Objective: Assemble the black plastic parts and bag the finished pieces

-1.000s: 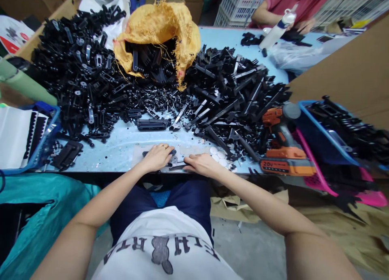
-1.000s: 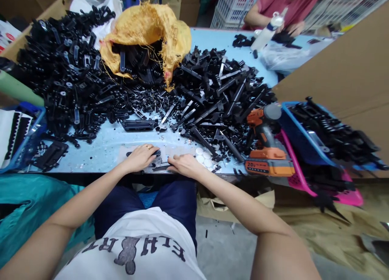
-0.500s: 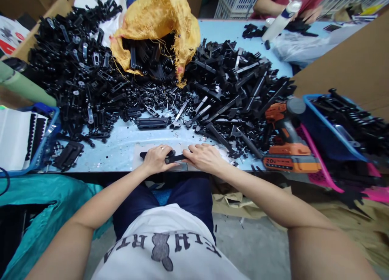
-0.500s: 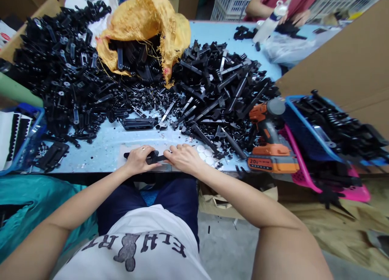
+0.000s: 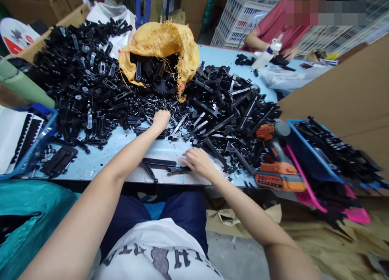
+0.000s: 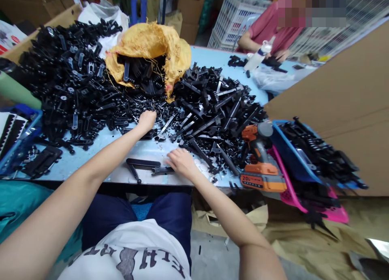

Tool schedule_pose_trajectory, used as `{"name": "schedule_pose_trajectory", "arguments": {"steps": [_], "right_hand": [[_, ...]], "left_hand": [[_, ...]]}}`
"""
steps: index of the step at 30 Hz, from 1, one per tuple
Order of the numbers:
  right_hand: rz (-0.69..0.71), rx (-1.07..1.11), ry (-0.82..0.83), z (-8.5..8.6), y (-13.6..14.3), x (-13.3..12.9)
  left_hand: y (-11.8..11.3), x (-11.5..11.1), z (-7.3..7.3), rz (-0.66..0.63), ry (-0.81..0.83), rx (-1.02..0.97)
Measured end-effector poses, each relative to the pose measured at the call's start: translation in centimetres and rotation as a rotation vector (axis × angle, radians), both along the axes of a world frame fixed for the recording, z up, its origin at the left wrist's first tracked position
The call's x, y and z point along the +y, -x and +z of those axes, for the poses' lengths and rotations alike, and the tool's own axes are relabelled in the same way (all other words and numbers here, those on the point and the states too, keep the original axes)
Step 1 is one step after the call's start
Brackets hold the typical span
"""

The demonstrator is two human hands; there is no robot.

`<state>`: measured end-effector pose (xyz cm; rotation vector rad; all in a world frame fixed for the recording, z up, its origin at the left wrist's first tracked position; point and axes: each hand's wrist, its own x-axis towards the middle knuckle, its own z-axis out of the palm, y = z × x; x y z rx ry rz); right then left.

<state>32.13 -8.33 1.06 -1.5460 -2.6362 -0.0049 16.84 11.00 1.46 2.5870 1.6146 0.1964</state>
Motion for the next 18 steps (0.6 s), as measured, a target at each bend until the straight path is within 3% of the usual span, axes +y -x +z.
{"name": "schedule_pose_trajectory", "arguments": {"steps": [4,7,9,13,16,18], "right_hand": [[-0.178,0.005,-0.09,1.8,2.1,7.6],[-0.31,-0.061,-0.004,1.9,4.5,13.4],[-0.383,-0.075,0.075,1.6,5.8,15.8],[-0.413,-0.032,0.099,0.9,5.9,16.5],[-0.395,0.147,0.046,0.8,4.8,14.6],[-0.345,0.295,0.023,1.1,4.1,12.9]], "left_hand": [[0.0,0.0,-0.5,0.026,-0.018,0.001],[1.4,-0.7,0.5,0.07,-0.026,0.011],[3.3,-2.0,1.6,0.081,-0.074,-0.042],[9.5,-7.9,2.6,0.03,-0.151,-0.31],[13.6,-13.0,1.4,-0.035,-0.081,-0.372],[15.0,-15.4,0.4,-0.086,-0.031,-0.336]]}}
